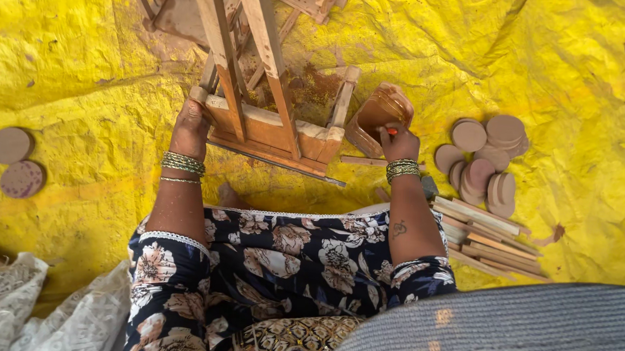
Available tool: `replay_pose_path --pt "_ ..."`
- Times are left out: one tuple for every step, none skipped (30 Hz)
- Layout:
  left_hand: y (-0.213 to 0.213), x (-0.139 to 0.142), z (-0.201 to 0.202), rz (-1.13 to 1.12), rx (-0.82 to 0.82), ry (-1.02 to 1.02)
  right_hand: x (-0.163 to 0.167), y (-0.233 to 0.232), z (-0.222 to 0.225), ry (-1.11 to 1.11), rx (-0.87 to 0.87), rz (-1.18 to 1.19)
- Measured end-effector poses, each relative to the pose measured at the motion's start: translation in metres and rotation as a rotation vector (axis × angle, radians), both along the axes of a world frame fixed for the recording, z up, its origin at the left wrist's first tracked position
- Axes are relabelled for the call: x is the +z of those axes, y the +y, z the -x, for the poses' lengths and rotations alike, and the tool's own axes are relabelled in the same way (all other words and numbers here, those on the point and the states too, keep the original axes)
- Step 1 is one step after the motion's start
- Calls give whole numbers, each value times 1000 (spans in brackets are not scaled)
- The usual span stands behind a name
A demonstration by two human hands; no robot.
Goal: The person sits on a tarp-covered floor and applies a brown stain or glue with a brush to a small wooden chair, dipping the brush into a jar and coating the seat, rails and legs. They rotate and reposition the chair to reach different surfaces, then hold a long wooden stick while brushing the chair's edges.
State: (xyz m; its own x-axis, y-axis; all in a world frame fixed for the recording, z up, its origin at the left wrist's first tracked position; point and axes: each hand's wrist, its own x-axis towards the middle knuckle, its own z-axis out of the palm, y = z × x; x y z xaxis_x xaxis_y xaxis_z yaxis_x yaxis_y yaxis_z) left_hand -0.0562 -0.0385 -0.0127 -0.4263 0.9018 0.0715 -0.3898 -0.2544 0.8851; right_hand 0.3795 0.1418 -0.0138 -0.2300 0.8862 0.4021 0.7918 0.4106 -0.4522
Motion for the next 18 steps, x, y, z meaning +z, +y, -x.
replay_pose_path --pt "-1 0 -1 -4 1 9 -3 4 -1 -29 5 28" --pt "-2 0 -1 -6 2 19 -4 8 -4 105 50 41" --pt "-2 0 -1 -5 1 30 -5 12 -9 241 92 57" --pt "-3 0 -1 -19 -11 8 -7 14 -14 379 129 75" --pt "-3 0 0 -35 -27 -13 -9 16 -18 486 107 92" --pt "-1 1 0 -55 -44 -34 -9 18 -24 592 85 105" --pt "2 2 0 -75 -58 -6 -9 19 -29 696 61 116" --pt "3 3 0 -91 -71 17 -9 19 -33 690 27 105" --pt "3 3 0 -104 -82 38 -9 19 -37 681 -6 99" --pt "4 4 -1 -78 -71 27 -10 19 -39 671 -39 95" --pt "5 5 -2 -51 -59 16 -11 18 -40 638 -55 105" --pt "5 5 -2 -26 -48 9 -12 18 -40 608 -69 112" --pt "5 6 -2 -31 -52 0 -13 19 -39 581 -82 115" --pt "6 6 -2 -37 -55 -7 -15 21 -37 569 -84 154" --pt "6 6 -2 -43 -56 -14 -17 23 -34 556 -86 194" --pt "5 6 -1 -46 -55 -9 -19 24 -32 542 -84 235" --pt "4 5 -2 -48 -53 -4 -21 26 -29 600 -92 294" --pt "4 5 -1 -51 -50 1 -22 27 -27 656 -99 353"
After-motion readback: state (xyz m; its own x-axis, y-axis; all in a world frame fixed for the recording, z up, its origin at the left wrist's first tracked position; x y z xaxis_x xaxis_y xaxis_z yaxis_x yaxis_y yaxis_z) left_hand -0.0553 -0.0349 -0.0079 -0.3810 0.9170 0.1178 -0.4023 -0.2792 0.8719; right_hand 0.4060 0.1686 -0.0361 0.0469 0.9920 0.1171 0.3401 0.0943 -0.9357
